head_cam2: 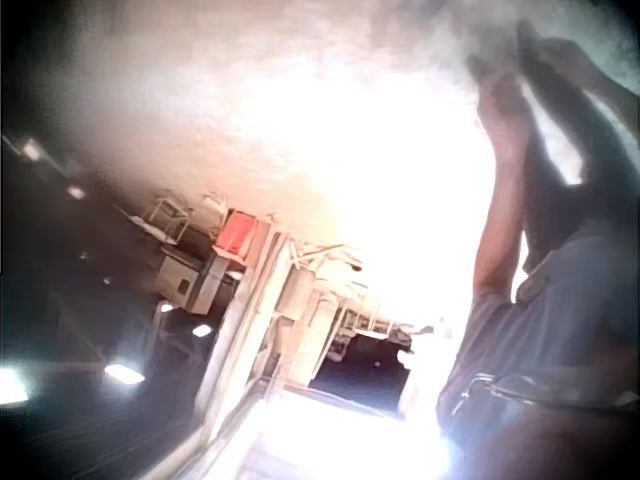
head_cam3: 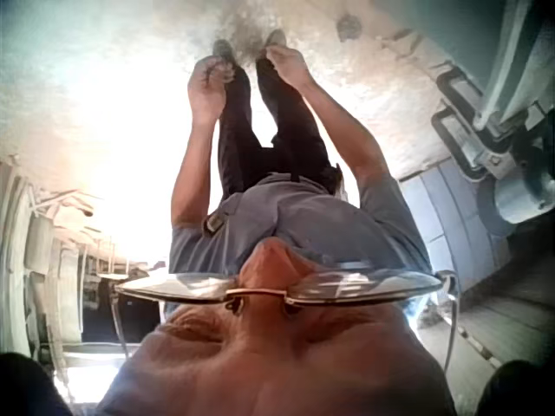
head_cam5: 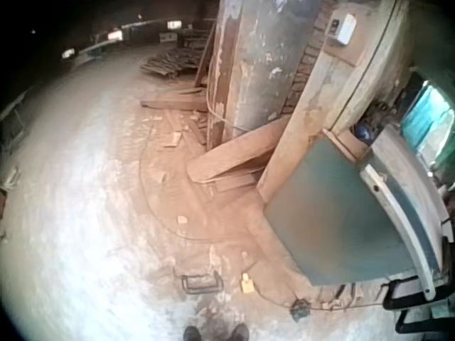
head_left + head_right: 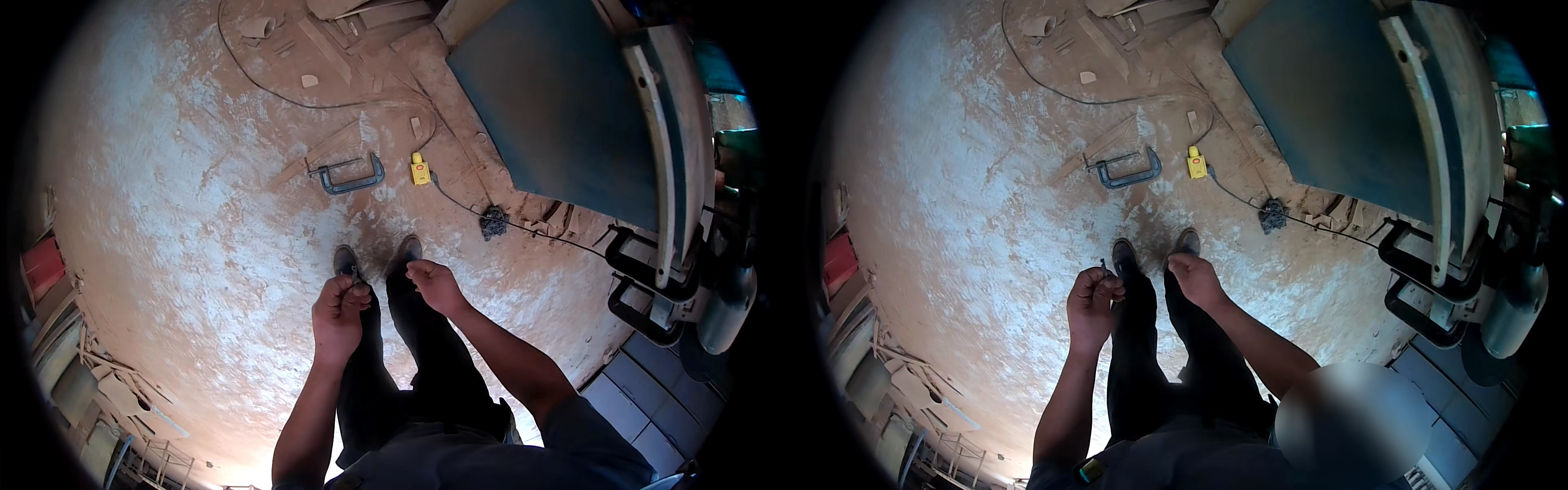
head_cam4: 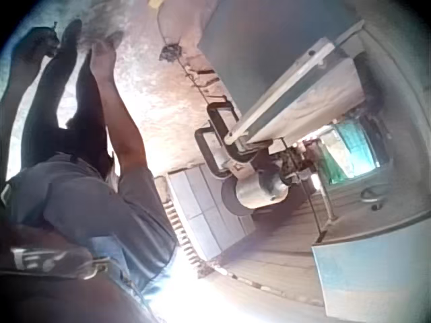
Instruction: The person assembles a wooden chair frame in a workshop. They use pliers to remove metal fasteners from wooden slats, then use a screwdriver to attach the slats to the chair frame. The person also uses a caliper to measure a small metal piece and a bench grinder to sharpen a tool.
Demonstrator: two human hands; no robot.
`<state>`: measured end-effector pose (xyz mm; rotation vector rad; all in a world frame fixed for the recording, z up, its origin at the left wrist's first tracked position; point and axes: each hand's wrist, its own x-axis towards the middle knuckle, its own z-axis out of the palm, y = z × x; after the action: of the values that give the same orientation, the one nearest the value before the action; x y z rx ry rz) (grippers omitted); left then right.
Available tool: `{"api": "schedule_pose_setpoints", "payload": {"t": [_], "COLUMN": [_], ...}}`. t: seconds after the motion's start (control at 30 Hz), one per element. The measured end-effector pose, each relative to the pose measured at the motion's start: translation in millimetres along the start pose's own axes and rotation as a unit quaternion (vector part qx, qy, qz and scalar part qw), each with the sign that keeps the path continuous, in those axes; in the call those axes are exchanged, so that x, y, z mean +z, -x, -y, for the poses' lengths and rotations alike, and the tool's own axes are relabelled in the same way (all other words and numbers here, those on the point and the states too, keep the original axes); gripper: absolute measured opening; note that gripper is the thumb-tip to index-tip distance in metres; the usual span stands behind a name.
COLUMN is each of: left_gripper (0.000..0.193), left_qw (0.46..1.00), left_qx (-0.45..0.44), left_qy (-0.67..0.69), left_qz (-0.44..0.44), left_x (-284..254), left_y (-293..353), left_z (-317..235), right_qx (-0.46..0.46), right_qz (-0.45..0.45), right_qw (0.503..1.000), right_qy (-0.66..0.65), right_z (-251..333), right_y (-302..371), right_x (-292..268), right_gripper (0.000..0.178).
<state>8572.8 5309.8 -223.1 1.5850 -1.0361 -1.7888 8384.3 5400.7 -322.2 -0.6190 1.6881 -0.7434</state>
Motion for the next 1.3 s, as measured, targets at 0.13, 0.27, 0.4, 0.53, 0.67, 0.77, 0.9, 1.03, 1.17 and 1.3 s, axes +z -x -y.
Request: {"api": "schedule_pose_setpoints", "payload": {"t": [0.13,0.27,0.4,0.53,0.67,0.77,0.9,1.03,1.17,1.3], "left_gripper": [0.004,0.003,0.010,0.022,0.028,0.031,0.033,0.034,0.039,0.046], "left_qw": [0.998,0.996,0.983,0.955,0.954,0.954,0.935,0.931,0.932,0.940], "left_qx": [-0.045,-0.030,-0.019,-0.016,-0.040,-0.057,-0.044,-0.052,-0.017,-0.151], "left_qy": [0.027,-0.080,-0.181,-0.285,-0.267,-0.270,-0.312,-0.330,-0.334,-0.248], "left_qz": [-0.024,0.016,0.022,0.075,0.129,0.114,0.160,0.150,0.137,0.179], "left_x": [-9,-5,18,51,79,87,111,133,152,160], "left_y": [-63,-128,-209,-286,-342,-366,-383,-403,-420,-430], "left_z": [70,159,213,263,305,347,366,377,367,363], "right_qx": [0.073,0.022,0.027,0.040,0.112,0.145,0.202,0.272,0.277,0.243], "right_qz": [0.051,0.010,-0.076,-0.117,-0.075,-0.017,0.031,0.025,0.024,0.083], "right_qw": [0.989,0.968,0.931,0.909,0.924,0.944,0.955,0.961,0.938,0.954], "right_qy": [0.121,0.250,0.355,0.399,0.359,0.297,0.215,-0.039,-0.205,-0.158], "right_z": [-96,-155,-207,-271,-310,-306,-321,-330,-292,-276], "right_y": [-100,-197,-298,-374,-419,-424,-415,-401,-375,-355], "right_x": [-26,-59,-95,-124,-135,-126,-124,-112,-104,-104], "right_gripper": [0.024,0.025,0.029,0.041,0.043,0.042,0.037,0.033,0.024,0.022]}}
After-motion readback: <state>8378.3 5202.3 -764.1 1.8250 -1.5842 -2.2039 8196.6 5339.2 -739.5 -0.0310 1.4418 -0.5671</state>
